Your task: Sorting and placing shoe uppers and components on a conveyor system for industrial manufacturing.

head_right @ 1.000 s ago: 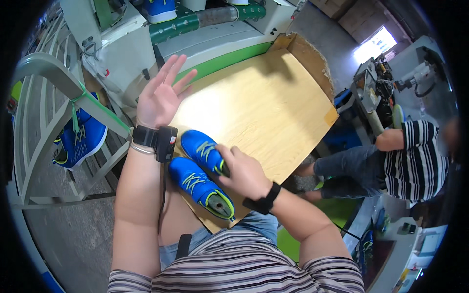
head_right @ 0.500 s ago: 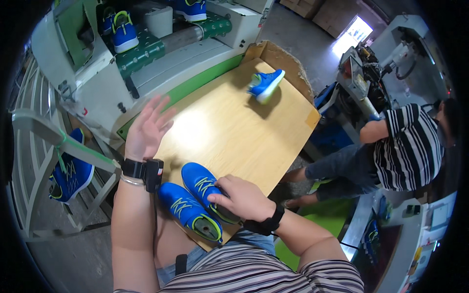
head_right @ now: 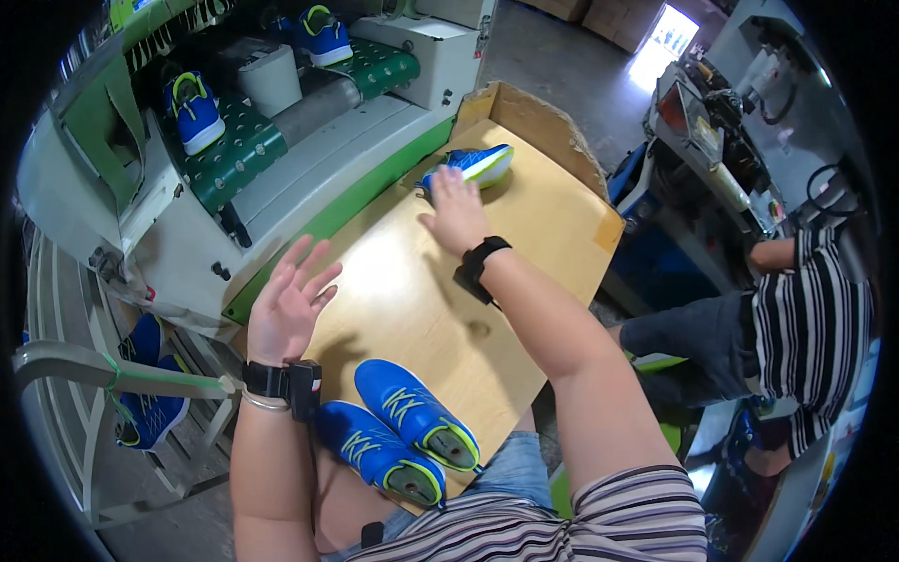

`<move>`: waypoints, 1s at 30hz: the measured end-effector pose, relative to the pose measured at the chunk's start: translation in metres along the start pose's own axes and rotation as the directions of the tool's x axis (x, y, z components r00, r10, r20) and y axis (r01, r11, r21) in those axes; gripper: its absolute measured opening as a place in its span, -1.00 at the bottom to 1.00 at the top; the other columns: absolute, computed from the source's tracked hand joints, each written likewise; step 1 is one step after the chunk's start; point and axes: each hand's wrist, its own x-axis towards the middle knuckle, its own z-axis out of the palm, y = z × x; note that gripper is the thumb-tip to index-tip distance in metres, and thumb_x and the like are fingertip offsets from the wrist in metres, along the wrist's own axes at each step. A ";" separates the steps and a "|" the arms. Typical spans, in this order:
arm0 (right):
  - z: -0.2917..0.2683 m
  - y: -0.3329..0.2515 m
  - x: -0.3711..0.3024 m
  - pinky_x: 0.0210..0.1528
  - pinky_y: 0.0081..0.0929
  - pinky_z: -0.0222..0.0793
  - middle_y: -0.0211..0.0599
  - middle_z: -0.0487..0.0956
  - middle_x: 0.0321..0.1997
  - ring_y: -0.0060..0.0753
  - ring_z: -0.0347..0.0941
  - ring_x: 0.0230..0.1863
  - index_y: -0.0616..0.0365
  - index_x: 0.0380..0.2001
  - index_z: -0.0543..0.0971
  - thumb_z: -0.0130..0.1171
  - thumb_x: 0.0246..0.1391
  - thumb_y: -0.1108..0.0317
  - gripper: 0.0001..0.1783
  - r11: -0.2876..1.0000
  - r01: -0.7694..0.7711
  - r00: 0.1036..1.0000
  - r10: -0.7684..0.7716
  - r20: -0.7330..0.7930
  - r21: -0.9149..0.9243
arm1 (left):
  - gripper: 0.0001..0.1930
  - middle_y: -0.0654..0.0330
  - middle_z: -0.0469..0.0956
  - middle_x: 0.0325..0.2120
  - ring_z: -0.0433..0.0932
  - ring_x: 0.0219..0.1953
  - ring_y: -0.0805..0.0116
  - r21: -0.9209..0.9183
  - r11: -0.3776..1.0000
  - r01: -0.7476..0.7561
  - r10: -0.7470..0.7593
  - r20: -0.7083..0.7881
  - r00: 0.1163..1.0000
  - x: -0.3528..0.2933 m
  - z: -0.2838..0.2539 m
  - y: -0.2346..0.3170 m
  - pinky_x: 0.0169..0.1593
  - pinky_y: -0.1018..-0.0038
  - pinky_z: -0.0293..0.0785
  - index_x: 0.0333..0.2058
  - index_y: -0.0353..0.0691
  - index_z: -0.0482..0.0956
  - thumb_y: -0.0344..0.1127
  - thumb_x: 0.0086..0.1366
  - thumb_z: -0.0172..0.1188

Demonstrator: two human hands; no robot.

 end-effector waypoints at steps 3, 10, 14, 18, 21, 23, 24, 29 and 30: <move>0.021 0.024 -0.017 0.49 0.22 -0.20 -0.04 0.02 0.56 0.13 -0.09 0.54 0.25 0.44 0.06 0.16 0.17 -0.13 -0.01 0.990 -0.023 1.000 0.025 0.017 -0.140 | -0.38 -0.02 0.25 0.33 0.43 0.21 0.07 -0.004 1.000 0.004 -0.004 -0.017 1.000 -0.002 -0.001 0.003 0.20 0.26 0.38 0.38 -0.21 0.15 -0.11 0.44 0.01; 0.015 0.056 -0.016 0.38 -0.12 0.13 0.27 0.20 0.28 0.16 0.21 0.28 0.35 0.32 0.12 0.41 0.00 -0.11 0.07 0.702 -0.301 0.769 0.579 -0.271 0.645 | -0.39 -0.05 0.27 0.31 0.44 0.20 0.06 0.006 1.000 0.014 -0.014 0.022 1.000 -0.003 0.007 0.004 0.21 0.26 0.38 0.36 -0.22 0.18 -0.12 0.43 0.02; 0.002 0.071 0.018 0.42 -0.12 0.11 0.17 0.01 0.47 0.09 0.01 0.47 0.13 0.44 0.03 0.55 -0.23 -0.09 0.28 0.326 -0.568 0.622 0.772 0.134 0.756 | -0.40 -0.05 0.29 0.31 0.45 0.20 0.06 0.024 0.999 0.027 -0.028 0.029 0.999 -0.002 0.002 -0.002 0.21 0.26 0.38 0.35 -0.22 0.19 -0.12 0.42 0.03; 0.007 0.077 0.020 0.41 -0.16 0.15 0.07 0.13 0.36 0.09 0.10 0.39 -0.03 0.29 0.22 0.39 -0.17 0.25 -0.09 0.414 -0.610 0.650 0.749 0.129 0.676 | -0.41 -0.04 0.30 0.30 0.45 0.20 0.06 0.016 1.000 0.024 -0.025 0.024 0.999 0.007 -0.004 -0.006 0.20 0.25 0.39 0.34 -0.21 0.21 -0.14 0.42 0.05; 0.004 0.095 -0.018 0.10 -0.21 0.42 0.03 0.31 0.16 -0.04 0.31 0.18 -0.13 0.20 0.30 0.27 -0.17 0.47 -0.22 0.371 -0.450 0.829 0.512 0.225 0.812 | -0.43 -0.02 0.33 0.28 0.46 0.19 0.07 -0.001 1.000 0.031 -0.031 0.025 0.999 0.015 -0.005 -0.009 0.19 0.25 0.40 0.34 -0.19 0.22 -0.16 0.42 0.05; -0.044 0.027 -0.053 -0.02 -0.32 0.41 -0.19 0.46 -0.10 -0.21 0.41 -0.04 -0.20 0.23 0.32 0.20 -0.20 0.55 -0.18 0.333 -0.516 0.855 0.255 0.452 0.789 | -0.43 -0.02 0.34 0.27 0.46 0.18 0.07 0.015 1.000 0.017 -0.016 -0.037 0.999 0.002 -0.015 -0.003 0.19 0.25 0.40 0.34 -0.19 0.22 -0.17 0.42 0.06; -0.060 0.016 -0.076 0.00 -0.36 0.40 -0.18 0.44 -0.03 -0.23 0.40 -0.01 -0.19 0.22 0.33 0.18 -0.22 0.56 -0.17 0.438 -0.505 0.857 0.147 0.494 0.744 | -0.43 -0.02 0.34 0.26 0.47 0.18 0.08 0.009 1.000 0.019 -0.019 -0.026 0.999 0.001 -0.014 -0.004 0.18 0.25 0.40 0.33 -0.19 0.22 -0.17 0.42 0.06; -0.071 -0.015 -0.192 0.50 -0.29 -0.10 -0.02 0.23 0.36 -0.02 0.06 0.47 -0.01 0.20 0.36 0.18 -0.23 0.51 -0.22 0.495 -0.108 0.857 -0.393 0.333 0.862 | -0.42 -0.04 0.35 0.26 0.47 0.17 0.08 0.034 0.999 0.025 -0.024 -0.029 0.999 -0.005 -0.006 -0.012 0.18 0.25 0.41 0.33 -0.19 0.22 -0.16 0.41 0.07; -0.078 -0.023 -0.212 0.51 -0.21 -0.11 0.06 0.19 0.39 0.05 0.03 0.48 -0.01 0.21 0.36 0.19 -0.23 0.51 -0.22 0.494 -0.102 0.847 -0.412 0.336 0.863 | -0.42 -0.04 0.35 0.26 0.47 0.17 0.08 0.045 0.999 0.027 -0.025 -0.033 0.999 -0.007 -0.004 -0.013 0.18 0.26 0.40 0.33 -0.19 0.22 -0.16 0.41 0.07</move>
